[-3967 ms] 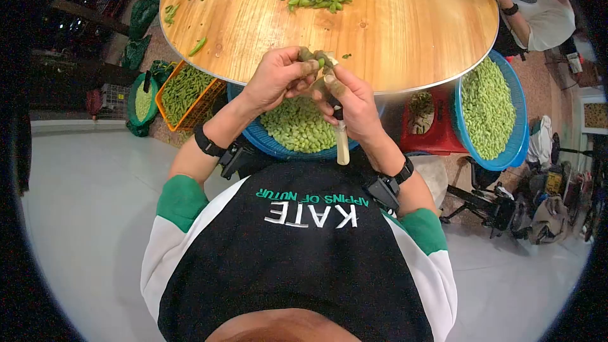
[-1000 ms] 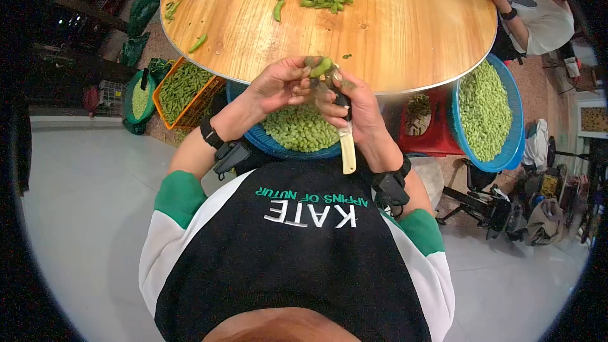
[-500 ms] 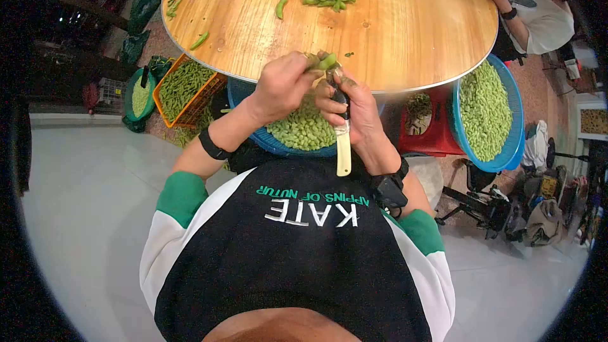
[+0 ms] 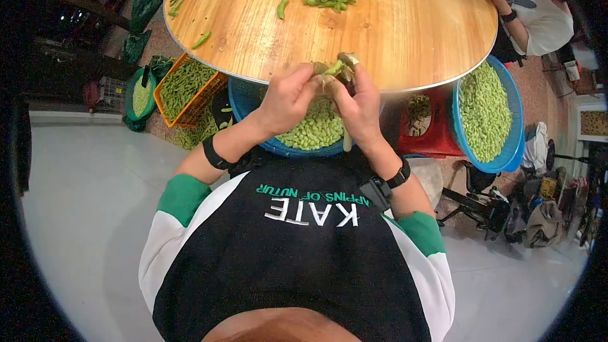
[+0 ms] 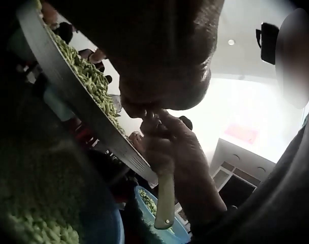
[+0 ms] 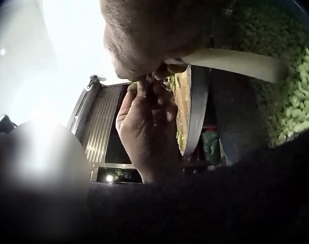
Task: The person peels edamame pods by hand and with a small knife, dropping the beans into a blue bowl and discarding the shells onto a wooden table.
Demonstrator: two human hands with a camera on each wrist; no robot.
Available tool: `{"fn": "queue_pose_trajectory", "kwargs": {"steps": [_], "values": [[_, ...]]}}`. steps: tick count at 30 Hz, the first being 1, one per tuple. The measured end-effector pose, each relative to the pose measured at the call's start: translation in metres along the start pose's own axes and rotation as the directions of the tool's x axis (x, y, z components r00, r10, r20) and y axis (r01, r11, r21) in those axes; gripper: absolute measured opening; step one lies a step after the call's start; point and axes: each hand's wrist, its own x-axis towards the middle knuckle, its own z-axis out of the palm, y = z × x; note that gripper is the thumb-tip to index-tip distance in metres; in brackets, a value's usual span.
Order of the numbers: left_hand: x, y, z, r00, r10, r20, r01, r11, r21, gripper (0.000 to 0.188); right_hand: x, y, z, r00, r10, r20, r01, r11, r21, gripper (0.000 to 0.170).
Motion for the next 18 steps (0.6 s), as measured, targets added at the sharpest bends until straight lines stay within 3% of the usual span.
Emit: {"fn": "queue_pose_trajectory", "kwargs": {"steps": [1, 2, 4, 8, 10, 14, 17, 18], "values": [[-0.002, 0.000, 0.001, 1.000, 0.012, -0.008, -0.012, 1.000, 0.028, 0.004, 0.001, -0.002, 0.001, 0.998, -0.052, -0.033, 0.048, 0.993, -0.110, 0.030], [-0.004, 0.001, 0.001, 1.000, 0.013, -0.009, -0.013, 0.999, 0.030, 0.004, 0.002, 0.001, 0.000, 0.998, -0.053, -0.031, 0.050, 0.993, -0.109, 0.030], [-0.007, 0.002, 0.001, 0.999, 0.037, -0.008, -0.037, 0.999, 0.028, 0.009, 0.005, 0.011, -0.007, 0.946, -0.320, 0.045, 0.315, 0.882, -0.351, 0.031], [-0.011, 0.004, 0.000, 0.998, 0.053, 0.017, -0.054, 0.994, 0.092, 0.006, 0.007, 0.009, -0.009, 0.918, -0.385, 0.099, 0.388, 0.817, -0.427, 0.029], [-0.014, 0.003, 0.005, 0.997, 0.081, 0.012, -0.082, 0.993, 0.087, 0.006, 0.006, 0.008, -0.007, 0.888, -0.441, 0.131, 0.434, 0.708, -0.557, 0.023], [-0.023, 0.001, 0.008, 0.999, 0.032, 0.033, -0.035, 0.997, 0.076, 0.010, 0.008, 0.022, -0.011, 0.877, -0.450, 0.169, 0.451, 0.647, -0.614, 0.018], [-0.029, 0.006, 0.008, 0.994, -0.086, 0.070, 0.083, 0.995, 0.054, 0.010, 0.002, 0.019, -0.012, 0.888, -0.421, 0.184, 0.435, 0.641, -0.632, 0.016], [-0.030, 0.006, 0.008, 0.973, -0.215, 0.080, 0.217, 0.976, -0.009, 0.009, 0.002, 0.017, -0.012, 0.875, -0.432, 0.217, 0.467, 0.640, -0.610, 0.016]]}}
